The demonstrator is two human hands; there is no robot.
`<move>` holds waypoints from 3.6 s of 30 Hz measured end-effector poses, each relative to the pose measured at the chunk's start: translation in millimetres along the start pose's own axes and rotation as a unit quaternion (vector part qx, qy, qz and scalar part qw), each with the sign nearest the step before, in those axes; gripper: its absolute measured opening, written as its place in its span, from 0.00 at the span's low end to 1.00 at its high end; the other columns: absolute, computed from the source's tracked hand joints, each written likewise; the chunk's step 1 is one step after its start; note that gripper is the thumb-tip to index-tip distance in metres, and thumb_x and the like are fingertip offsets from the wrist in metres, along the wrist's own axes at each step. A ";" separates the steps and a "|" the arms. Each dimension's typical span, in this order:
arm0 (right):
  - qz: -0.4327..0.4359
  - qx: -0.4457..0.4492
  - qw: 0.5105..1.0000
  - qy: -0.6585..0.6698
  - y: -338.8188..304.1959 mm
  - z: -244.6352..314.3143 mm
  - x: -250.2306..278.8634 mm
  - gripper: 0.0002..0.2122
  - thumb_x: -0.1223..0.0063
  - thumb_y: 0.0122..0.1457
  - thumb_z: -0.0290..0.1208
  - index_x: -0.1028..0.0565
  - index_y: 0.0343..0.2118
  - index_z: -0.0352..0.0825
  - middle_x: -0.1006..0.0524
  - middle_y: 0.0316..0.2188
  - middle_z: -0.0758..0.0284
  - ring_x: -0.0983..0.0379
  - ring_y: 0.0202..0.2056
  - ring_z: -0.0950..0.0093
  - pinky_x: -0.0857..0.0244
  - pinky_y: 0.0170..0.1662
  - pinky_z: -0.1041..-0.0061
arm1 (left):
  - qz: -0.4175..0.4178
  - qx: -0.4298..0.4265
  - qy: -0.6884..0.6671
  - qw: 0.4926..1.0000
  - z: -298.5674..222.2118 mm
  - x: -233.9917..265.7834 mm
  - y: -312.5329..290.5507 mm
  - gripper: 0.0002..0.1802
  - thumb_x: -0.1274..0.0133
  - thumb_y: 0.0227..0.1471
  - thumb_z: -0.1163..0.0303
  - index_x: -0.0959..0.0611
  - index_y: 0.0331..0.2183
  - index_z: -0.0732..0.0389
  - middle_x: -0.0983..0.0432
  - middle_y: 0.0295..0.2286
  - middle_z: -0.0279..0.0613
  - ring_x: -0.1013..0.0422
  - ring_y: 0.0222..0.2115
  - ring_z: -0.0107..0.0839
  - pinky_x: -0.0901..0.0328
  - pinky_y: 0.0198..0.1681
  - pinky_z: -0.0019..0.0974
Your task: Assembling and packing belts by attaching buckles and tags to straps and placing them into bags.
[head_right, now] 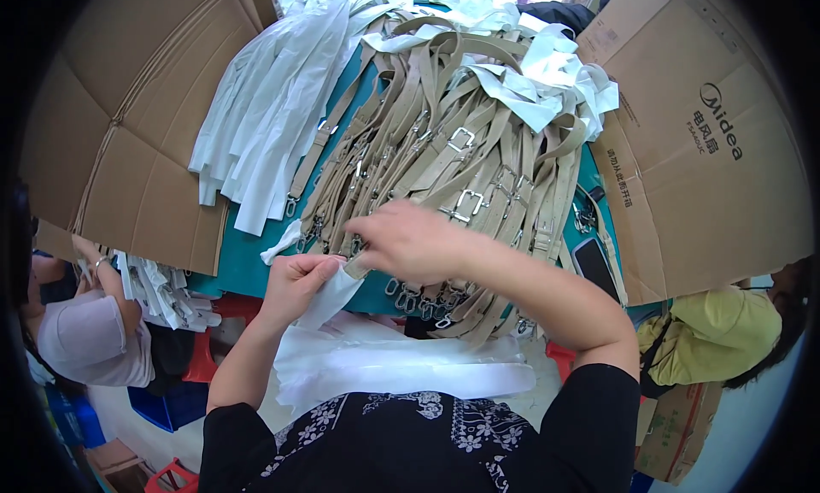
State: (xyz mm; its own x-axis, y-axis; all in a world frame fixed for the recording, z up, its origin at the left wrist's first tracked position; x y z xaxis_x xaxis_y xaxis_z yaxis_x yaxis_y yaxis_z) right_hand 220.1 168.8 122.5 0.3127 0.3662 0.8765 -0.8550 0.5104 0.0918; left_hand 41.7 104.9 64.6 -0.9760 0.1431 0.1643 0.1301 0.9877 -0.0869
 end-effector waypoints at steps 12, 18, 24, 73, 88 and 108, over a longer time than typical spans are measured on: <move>-0.039 0.085 0.989 -0.113 5.6 7.5 18.7 0.08 0.48 0.48 0.34 0.33 0.23 0.36 0.31 0.19 0.66 0.32 0.24 0.66 0.40 0.30 0.70 | -0.061 -0.036 -0.013 0.997 1.1 -4.4 -13.3 0.12 0.48 0.51 0.68 0.19 0.35 0.64 0.24 0.23 0.31 0.35 0.24 0.14 0.39 0.26 0.21; -0.027 -0.052 0.996 -0.072 3.0 24.5 3.4 0.11 0.46 0.46 0.39 0.30 0.23 0.35 0.30 0.15 0.63 0.30 0.21 0.63 0.38 0.27 0.68 | -0.153 -0.129 0.108 0.974 -4.4 -14.9 -21.5 0.11 0.47 0.49 0.71 0.19 0.35 0.66 0.22 0.27 0.39 0.30 0.26 0.20 0.36 0.28 0.24; 0.120 -0.170 0.974 0.089 1.8 2.2 -4.7 0.20 0.42 0.44 0.47 0.24 0.36 0.39 0.27 0.19 0.64 0.28 0.26 0.66 0.36 0.32 0.69 | -0.114 -0.242 0.074 0.961 7.4 -14.7 -18.1 0.11 0.45 0.45 0.74 0.20 0.35 0.65 0.23 0.23 0.39 0.28 0.22 0.24 0.36 0.25 0.26; 0.107 0.040 0.992 -0.048 3.1 -15.9 33.9 0.09 0.49 0.49 0.36 0.27 0.28 0.36 0.27 0.23 0.64 0.28 0.29 0.64 0.36 0.32 0.66 | 0.173 0.010 0.069 0.982 0.7 -2.5 -12.8 0.14 0.42 0.44 0.67 0.24 0.34 0.61 0.27 0.26 0.33 0.32 0.28 0.21 0.38 0.32 0.27; 0.149 0.053 0.981 -0.111 31.3 50.5 -3.3 0.08 0.47 0.46 0.37 0.28 0.24 0.38 0.27 0.19 0.66 0.28 0.24 0.66 0.36 0.24 0.67 | 0.029 -0.087 0.073 0.993 -12.8 -12.7 -10.8 0.28 0.34 0.33 0.64 0.24 0.39 0.62 0.26 0.30 0.37 0.32 0.30 0.23 0.37 0.35 0.28; 0.109 0.032 0.990 -0.086 28.2 57.2 -11.0 0.12 0.50 0.50 0.39 0.30 0.24 0.33 0.28 0.20 0.61 0.29 0.27 0.61 0.35 0.32 0.64 | -0.112 -0.068 -0.110 0.985 26.0 17.0 -44.5 0.06 0.46 0.49 0.72 0.21 0.26 0.66 0.28 0.21 0.29 0.36 0.22 0.16 0.41 0.25 0.21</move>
State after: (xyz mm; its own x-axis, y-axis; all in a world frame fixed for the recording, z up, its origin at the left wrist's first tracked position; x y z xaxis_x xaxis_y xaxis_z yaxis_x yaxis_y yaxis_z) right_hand 168.9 134.6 142.4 0.0477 0.3221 0.9455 -0.9206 0.3814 -0.0835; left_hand 14.8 61.8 45.7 -0.9953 -0.0812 -0.0529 -0.0844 0.9945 0.0621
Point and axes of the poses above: each hand's wrist, its own y-axis towards the middle knuckle, its own x-axis out of the back of the hand, z = x × y, the point moved 3 cm from there along y, towards the middle knuckle
